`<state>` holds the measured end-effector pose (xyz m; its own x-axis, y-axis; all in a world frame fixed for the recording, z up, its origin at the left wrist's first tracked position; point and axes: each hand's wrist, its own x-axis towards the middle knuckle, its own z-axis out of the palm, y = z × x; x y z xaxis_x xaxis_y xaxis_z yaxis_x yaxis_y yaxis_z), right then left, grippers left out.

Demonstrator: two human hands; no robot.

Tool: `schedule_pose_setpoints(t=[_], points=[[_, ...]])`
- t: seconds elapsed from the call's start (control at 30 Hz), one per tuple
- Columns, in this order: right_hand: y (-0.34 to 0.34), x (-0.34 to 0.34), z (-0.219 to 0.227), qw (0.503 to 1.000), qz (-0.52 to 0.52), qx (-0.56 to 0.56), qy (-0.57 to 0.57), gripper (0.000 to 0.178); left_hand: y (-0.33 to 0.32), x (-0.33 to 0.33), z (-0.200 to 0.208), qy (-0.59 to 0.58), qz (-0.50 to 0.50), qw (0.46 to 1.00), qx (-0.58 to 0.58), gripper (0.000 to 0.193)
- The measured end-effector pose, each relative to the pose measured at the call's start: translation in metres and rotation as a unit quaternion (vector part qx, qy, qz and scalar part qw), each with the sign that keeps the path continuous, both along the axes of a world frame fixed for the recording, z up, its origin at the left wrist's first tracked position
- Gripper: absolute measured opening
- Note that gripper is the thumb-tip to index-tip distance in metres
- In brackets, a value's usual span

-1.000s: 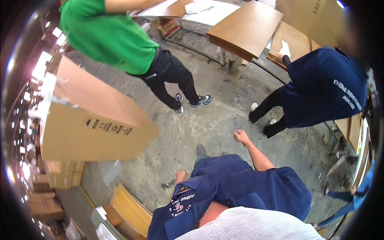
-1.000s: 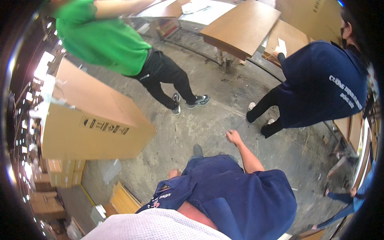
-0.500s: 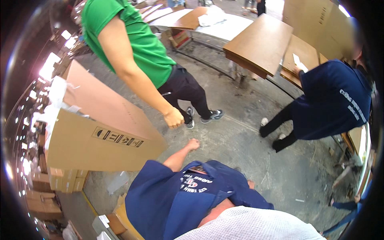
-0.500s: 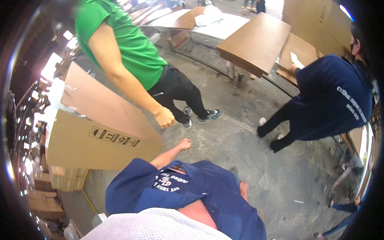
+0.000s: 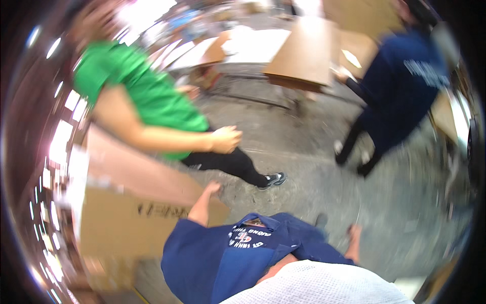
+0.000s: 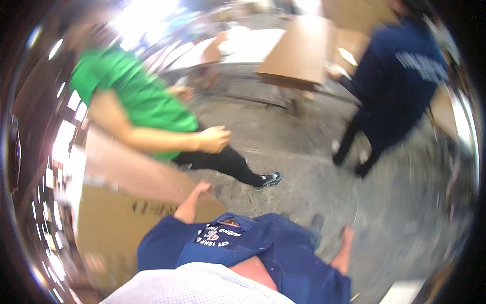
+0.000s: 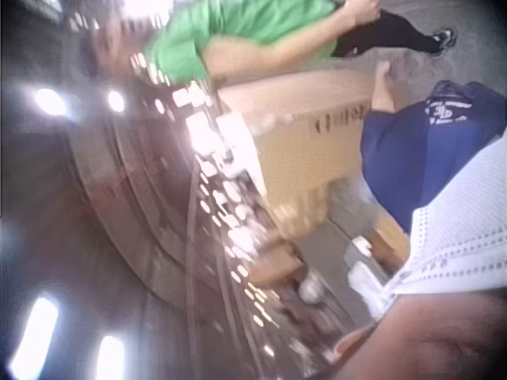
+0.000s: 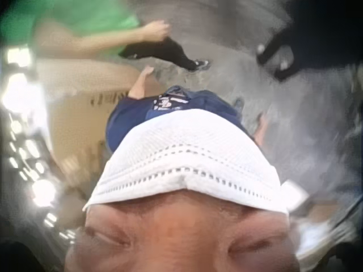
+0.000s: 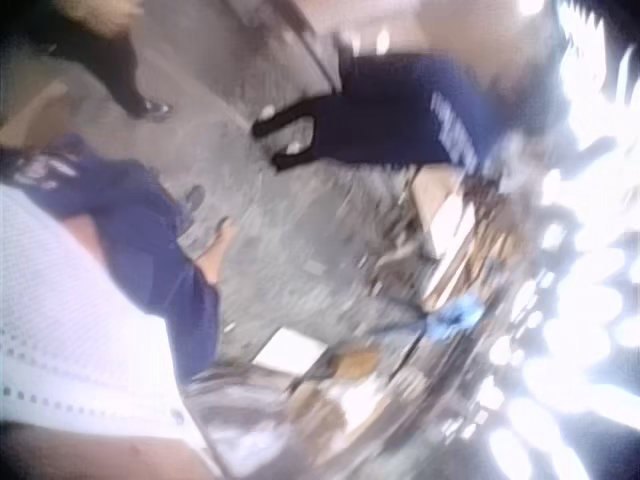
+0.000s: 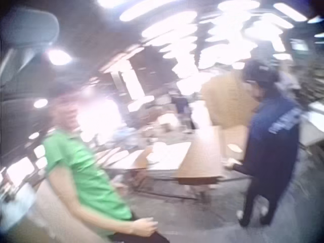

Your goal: The person repeatedly picks up, flips, and places flat wooden panels and boards on the floor and on a workbench. They handle the panels one at a time, turning them over and moving them between locations in a cluttered workshop.

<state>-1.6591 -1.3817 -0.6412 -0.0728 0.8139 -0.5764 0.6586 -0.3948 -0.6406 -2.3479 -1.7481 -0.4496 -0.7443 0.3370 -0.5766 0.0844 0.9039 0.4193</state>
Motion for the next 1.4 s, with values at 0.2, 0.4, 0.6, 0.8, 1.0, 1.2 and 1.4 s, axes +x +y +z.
schedule_pose_setpoints(t=[0.2, 0.4, 0.6, 0.8, 1.0, 1.2, 1.4], points=[[0.012, 0.159, 0.078, 0.965, -0.185, 0.062, -0.173, 0.034, 0.081, 0.002, -0.023, -0.097, -0.315, 0.934, -0.139, 0.033], [0.017, 0.335, 0.35, 0.881, -0.391, 0.04, -0.264, 0.029, 0.119, 0.218, -0.027, -0.242, -0.424, 0.873, -0.007, 0.036], [-0.053, 0.421, 0.434, 0.812, -0.494, 0.07, -0.304, 0.04, 0.138, 0.349, -0.039, -0.309, -0.359, 0.878, 0.063, 0.038], [-0.123, 0.58, 0.316, 0.852, -0.445, 0.092, -0.259, 0.04, 0.11, 0.424, -0.097, -0.228, -0.294, 0.927, -0.045, 0.043], [-0.319, 0.437, -0.009, 0.966, -0.065, 0.13, -0.214, 0.024, 0.034, 0.549, -0.15, -0.164, -0.464, 0.871, 0.0, 0.033], [-0.54, 0.411, -0.031, 0.825, -0.504, -0.119, 0.227, 0.042, 0.051, 0.631, -0.197, -0.038, -0.688, 0.723, 0.045, 0.028], [-0.586, 0.564, -0.041, 0.728, -0.643, -0.171, 0.167, 0.05, 0.158, 0.677, -0.154, 0.04, -0.592, 0.8, 0.091, 0.03]])
